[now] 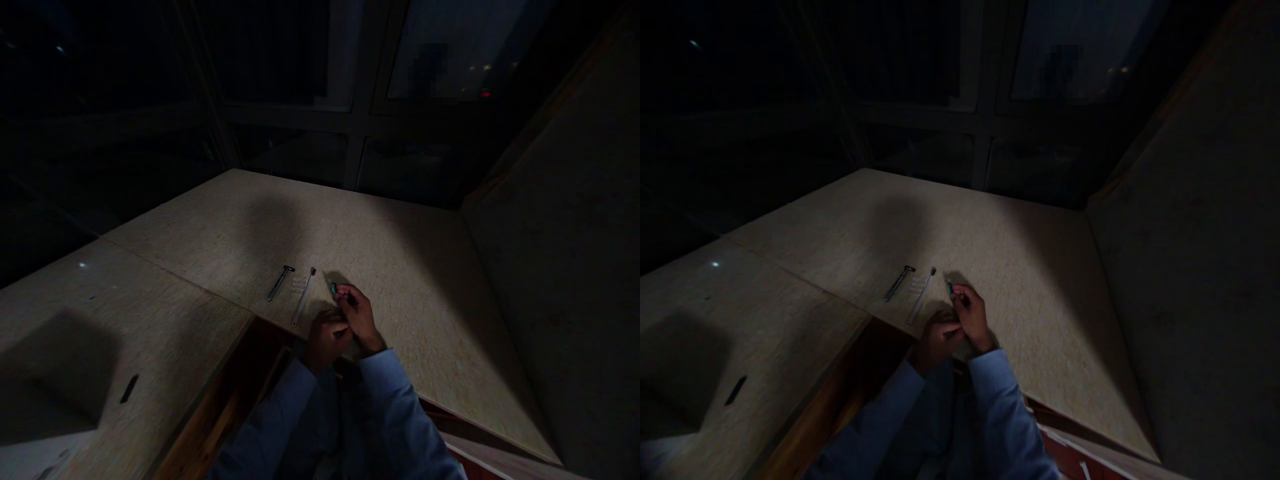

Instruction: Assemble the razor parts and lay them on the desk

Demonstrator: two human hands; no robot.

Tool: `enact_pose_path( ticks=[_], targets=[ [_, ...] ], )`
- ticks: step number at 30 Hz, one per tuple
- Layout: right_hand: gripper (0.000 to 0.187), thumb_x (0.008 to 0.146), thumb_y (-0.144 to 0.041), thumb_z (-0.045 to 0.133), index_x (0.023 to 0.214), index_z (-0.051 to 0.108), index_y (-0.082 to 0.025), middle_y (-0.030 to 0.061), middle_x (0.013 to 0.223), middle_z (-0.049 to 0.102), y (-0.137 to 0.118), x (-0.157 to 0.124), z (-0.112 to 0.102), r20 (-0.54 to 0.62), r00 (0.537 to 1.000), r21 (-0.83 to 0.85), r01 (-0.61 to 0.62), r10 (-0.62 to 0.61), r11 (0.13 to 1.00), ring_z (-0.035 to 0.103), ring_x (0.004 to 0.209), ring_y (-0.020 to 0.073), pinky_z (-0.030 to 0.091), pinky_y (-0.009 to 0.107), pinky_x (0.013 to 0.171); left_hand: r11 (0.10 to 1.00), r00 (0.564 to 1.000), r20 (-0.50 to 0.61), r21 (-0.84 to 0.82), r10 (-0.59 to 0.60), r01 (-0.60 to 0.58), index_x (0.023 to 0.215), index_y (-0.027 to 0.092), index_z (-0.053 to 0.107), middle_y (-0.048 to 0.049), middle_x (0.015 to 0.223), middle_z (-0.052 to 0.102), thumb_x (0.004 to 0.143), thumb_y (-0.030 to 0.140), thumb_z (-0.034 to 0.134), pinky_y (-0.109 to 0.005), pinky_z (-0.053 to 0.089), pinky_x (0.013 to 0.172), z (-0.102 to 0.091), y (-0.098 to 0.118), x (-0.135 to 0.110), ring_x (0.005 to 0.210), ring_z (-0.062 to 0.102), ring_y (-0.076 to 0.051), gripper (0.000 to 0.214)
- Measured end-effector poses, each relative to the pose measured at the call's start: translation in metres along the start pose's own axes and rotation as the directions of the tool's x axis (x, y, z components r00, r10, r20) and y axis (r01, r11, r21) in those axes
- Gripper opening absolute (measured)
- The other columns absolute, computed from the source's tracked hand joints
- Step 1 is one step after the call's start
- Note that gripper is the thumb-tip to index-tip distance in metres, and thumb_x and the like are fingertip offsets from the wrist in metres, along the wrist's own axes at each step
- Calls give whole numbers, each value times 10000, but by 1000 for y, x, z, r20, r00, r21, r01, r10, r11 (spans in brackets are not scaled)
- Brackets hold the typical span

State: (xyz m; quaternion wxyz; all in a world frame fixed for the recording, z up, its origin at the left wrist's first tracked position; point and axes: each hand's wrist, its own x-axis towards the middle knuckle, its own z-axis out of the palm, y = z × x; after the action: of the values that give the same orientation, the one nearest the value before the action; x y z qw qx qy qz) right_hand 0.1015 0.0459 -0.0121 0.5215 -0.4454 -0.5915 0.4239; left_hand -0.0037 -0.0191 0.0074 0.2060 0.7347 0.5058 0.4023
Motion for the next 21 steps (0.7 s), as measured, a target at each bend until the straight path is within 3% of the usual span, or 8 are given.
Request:
enact_pose_path(
  ticks=[3, 6, 8, 10, 13, 17, 21],
  targets=[
    [253, 851, -416, 641, 977, 721, -211, 80, 986, 756, 1, -1, 1, 34, 999, -40, 38, -37, 998, 701, 912, 233, 556, 393, 849, 972, 987, -52, -186, -153, 141, 786, 183, 772, -43, 727, 720, 873, 241, 582, -259, 499, 648, -26, 6, -21, 692, 647, -147, 217],
    [229, 857, -416, 646, 958, 742, -234, 70, 990, 764, 1, -1, 5, 83, 995, -77, 64, -57, 995, 707, 918, 238, 557, 405, 861, 938, 942, -155, -232, -299, 259, 826, 186, 779, -25, 688, 699, 883, 334, 595, -244, 507, 614, -64, 2, -41, 647, 639, -140, 243],
    [208, 863, -388, 641, 959, 746, -237, 64, 983, 766, -2, 2, 9, 94, 994, -90, 67, -59, 994, 708, 915, 235, 556, 402, 864, 925, 892, -257, -191, -371, 330, 873, 196, 782, -20, 713, 711, 870, 365, 594, -248, 519, 617, -89, -11, -46, 659, 650, -148, 253],
    [196, 878, -356, 622, 966, 747, -234, 61, 976, 763, -7, 10, 16, 112, 990, -108, 96, -84, 990, 705, 909, 226, 555, 387, 855, 900, 808, -398, -166, -435, 402, 908, 195, 774, -35, 839, 749, 857, 376, 583, -275, 552, 716, -109, -32, -43, 773, 688, -174, 268],
    [198, 908, -307, 584, 989, 750, -236, 64, 979, 751, -17, 29, 31, 199, 966, -177, 203, -167, 963, 693, 903, 214, 545, 364, 843, 876, 742, -493, -92, -454, 474, 923, 184, 754, -59, 916, 762, 839, 385, 548, -331, 563, 793, -125, -68, -26, 846, 699, -209, 300],
    [227, 914, -191, 557, 990, 764, -245, 69, 994, 738, -24, 53, 55, 371, 912, -330, 305, -174, 894, 677, 916, 212, 524, 361, 863, 863, 783, -511, 144, -354, 484, 1019, 172, 724, -107, 1023, 748, 878, 357, 491, -406, 527, 897, -123, -101, -3, 968, 680, -253, 330],
    [281, 909, -120, 539, 1007, 772, -243, 76, 1017, 729, -22, 62, 71, 493, 862, -421, 352, -115, 836, 669, 927, 220, 516, 366, 868, 784, 854, -438, 410, -280, 467, 1069, 169, 702, -130, 1042, 736, 950, 368, 442, -443, 481, 891, -113, -103, 3, 967, 654, -291, 349]
  ],
)
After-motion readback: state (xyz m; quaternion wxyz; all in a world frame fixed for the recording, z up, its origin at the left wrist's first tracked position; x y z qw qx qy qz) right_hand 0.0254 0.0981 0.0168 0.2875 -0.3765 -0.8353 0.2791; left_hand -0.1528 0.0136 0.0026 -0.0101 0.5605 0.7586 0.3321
